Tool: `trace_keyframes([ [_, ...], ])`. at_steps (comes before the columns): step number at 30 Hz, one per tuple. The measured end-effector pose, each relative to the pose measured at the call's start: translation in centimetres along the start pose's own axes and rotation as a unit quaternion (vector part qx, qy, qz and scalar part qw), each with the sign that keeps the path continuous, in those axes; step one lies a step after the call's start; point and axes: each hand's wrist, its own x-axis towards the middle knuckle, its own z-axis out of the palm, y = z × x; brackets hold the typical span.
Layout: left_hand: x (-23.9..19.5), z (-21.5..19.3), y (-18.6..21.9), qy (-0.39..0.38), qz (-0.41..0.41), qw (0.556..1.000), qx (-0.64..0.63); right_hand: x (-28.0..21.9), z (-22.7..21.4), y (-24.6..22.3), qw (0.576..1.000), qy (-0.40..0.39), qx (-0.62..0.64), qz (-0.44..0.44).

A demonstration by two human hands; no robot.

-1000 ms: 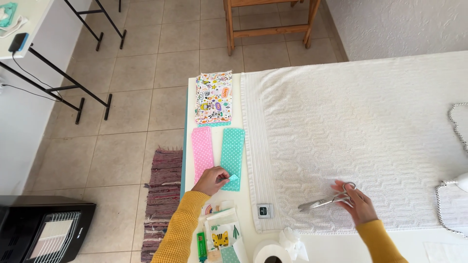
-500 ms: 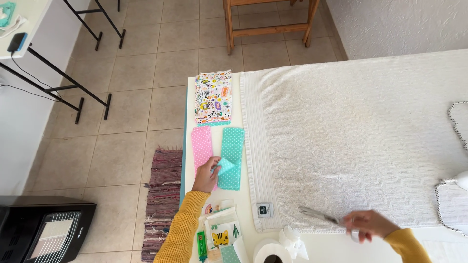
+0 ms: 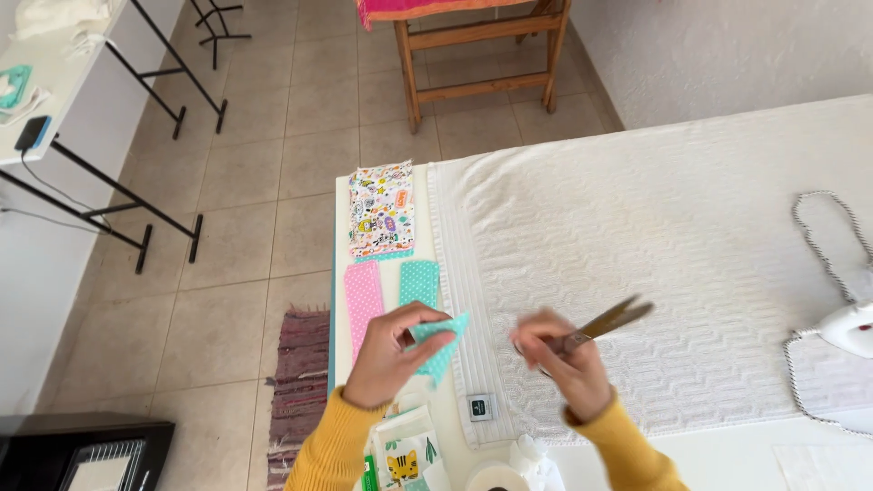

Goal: The person arranges white fabric pieces on a white table. They then pick up a pair of scissors and a piece of light blue polka-dotted fabric. Using the scissors, the person cuts the blue fabric into smaller rectangular pieces and places them on the table alongside the white fabric.

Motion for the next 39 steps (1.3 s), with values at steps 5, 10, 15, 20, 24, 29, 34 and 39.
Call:
trace_keyframes([
  [5,-1.8,1.3,4.5,0.018,0.037,0.999,0.03,3.5,5.2,-5.7,0.988,0.111,-0.106,0.012],
  [10,-3.3,1.2,5.1,0.045,0.045,0.998,-0.029,2.2,4.4,-2.7,0.987,0.13,-0.033,0.089],
  [15,-3.8,1.0,1.2,0.013,0.003,0.984,-0.177,2.3,4.4,-3.3,0.979,0.168,-0.014,0.117],
  [20,-3.2,1.2,0.0,-0.033,-0.021,0.969,-0.242,2.5,5.0,-3.7,0.977,0.176,-0.05,0.108],
  [24,-2.9,1.2,-1.2,0.025,-0.023,0.965,-0.258,2.0,4.7,-2.5,0.97,0.205,-0.061,0.117],
  [29,-3.1,1.8,-1.7,0.105,-0.01,0.971,-0.213,1.8,5.0,-2.5,0.974,0.197,-0.087,0.069],
  [34,-3.1,3.4,-1.8,0.212,0.009,0.969,-0.13,1.7,6.6,-3.1,0.948,0.262,-0.18,0.022],
  [39,-3.5,6.0,0.1,0.238,0.128,0.962,0.041,1.3,7.9,-1.8,0.968,0.174,-0.167,0.064],
])
